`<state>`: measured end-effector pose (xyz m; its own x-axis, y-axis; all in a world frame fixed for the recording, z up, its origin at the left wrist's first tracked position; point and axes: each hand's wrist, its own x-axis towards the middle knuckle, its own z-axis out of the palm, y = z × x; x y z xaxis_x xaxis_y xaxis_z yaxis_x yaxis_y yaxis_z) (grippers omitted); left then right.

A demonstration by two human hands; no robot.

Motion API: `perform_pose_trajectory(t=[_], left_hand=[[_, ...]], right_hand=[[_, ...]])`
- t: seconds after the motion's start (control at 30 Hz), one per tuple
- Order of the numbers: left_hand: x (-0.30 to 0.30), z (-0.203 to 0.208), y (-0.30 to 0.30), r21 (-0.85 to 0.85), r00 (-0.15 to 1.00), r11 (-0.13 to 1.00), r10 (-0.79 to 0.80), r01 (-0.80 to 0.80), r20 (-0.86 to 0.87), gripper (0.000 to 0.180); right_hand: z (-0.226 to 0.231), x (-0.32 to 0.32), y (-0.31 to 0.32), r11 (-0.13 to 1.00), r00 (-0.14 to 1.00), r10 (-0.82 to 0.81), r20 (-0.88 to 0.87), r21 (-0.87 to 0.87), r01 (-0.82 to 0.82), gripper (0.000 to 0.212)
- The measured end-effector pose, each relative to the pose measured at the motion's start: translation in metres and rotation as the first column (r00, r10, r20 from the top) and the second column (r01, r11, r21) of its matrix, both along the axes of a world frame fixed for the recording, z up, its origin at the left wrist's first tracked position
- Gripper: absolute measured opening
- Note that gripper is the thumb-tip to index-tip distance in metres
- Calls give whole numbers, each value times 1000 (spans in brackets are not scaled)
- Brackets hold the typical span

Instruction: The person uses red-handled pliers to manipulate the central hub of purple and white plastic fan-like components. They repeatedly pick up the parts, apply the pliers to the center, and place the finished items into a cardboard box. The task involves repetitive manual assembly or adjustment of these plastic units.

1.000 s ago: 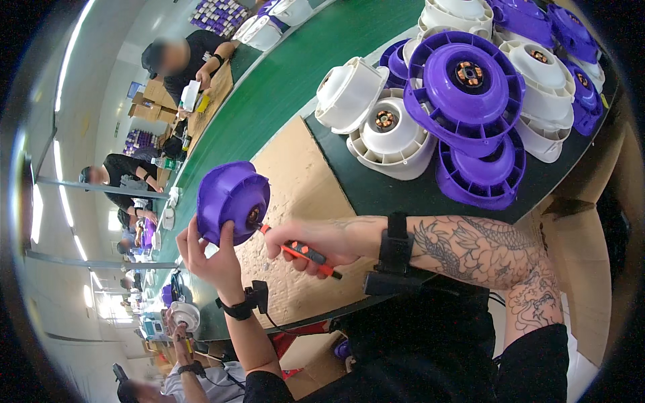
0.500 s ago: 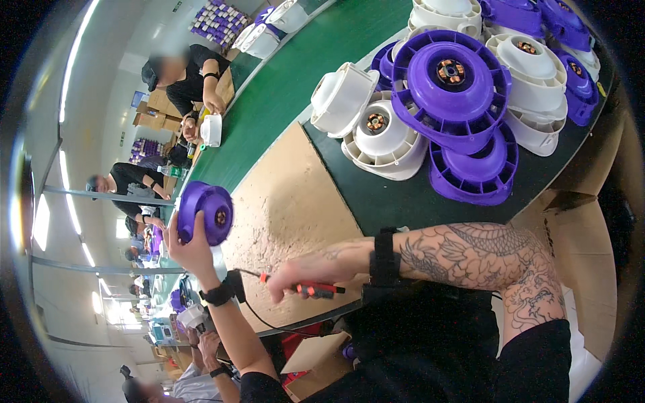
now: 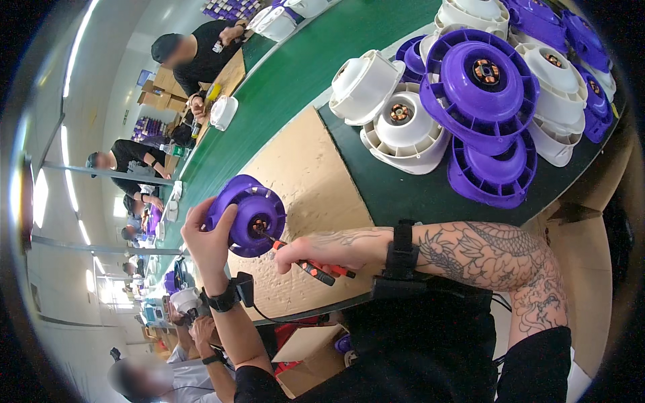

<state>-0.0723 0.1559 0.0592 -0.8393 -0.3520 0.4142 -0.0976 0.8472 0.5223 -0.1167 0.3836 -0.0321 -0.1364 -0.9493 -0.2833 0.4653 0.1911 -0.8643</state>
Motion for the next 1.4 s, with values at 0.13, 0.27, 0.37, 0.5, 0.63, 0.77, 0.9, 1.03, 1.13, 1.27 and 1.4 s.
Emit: perform_pose_trajectory(t=[0.13, 0.27, 0.37, 0.5, 0.63, 0.77, 0.9, 1.03, 1.13, 1.27, 1.4], left_hand=[[-1, 2, 4, -69, 1000, 998, 5, -4, 19, 43], [-1, 5, 12, -105, 999, 994, 1, 5, 48, 45], [0, 2, 13, -98, 1000, 995, -20, 22, 24, 45], [0, -1, 14, -107, 1000, 994, -16, 17, 7, 46], [2, -4, 13, -75, 1000, 997, -14, 14, 1, 45], [7, -2, 16, -62, 1000, 998, -20, 21, 24, 42], [7, -3, 17, -85, 999, 996, -30, 27, -32, 45], [6, -6, 21, -124, 999, 992, -11, 7, -36, 48], [7, -8, 19, -129, 998, 992, -22, 15, -51, 48], [6, -11, 15, -134, 996, 990, -60, 50, -71, 51], [3, -16, 18, 56, 988, 989, -135, 140, -79, 55]], right_hand=[[-3, -1, -1, 1000, 998, 21, 52, 10, -21, 41], [5, -3, 3, 999, 994, 22, 106, 21, -25, 40], [5, -3, 4, 999, 995, 22, 100, 36, -26, 40], [-1, 0, -1, 999, 994, 16, 110, 26, -19, 42], [3, -2, 1, 998, 998, 26, 64, 59, -29, 39], [13, 0, 6, 1000, 993, -1, 116, -6, 2, 35], [3, 1, 1, 997, 985, 12, 171, -75, 1, 29], [8, 1, 4, 1000, 978, -17, 207, -15, 21, 38], [13, -1, 7, 1000, 984, -17, 176, -10, 19, 36], [15, -1, 10, 999, 998, -28, 58, 36, 26, 34], [11, 2, 5, 988, 991, -92, -101, 114, 103, 36]])
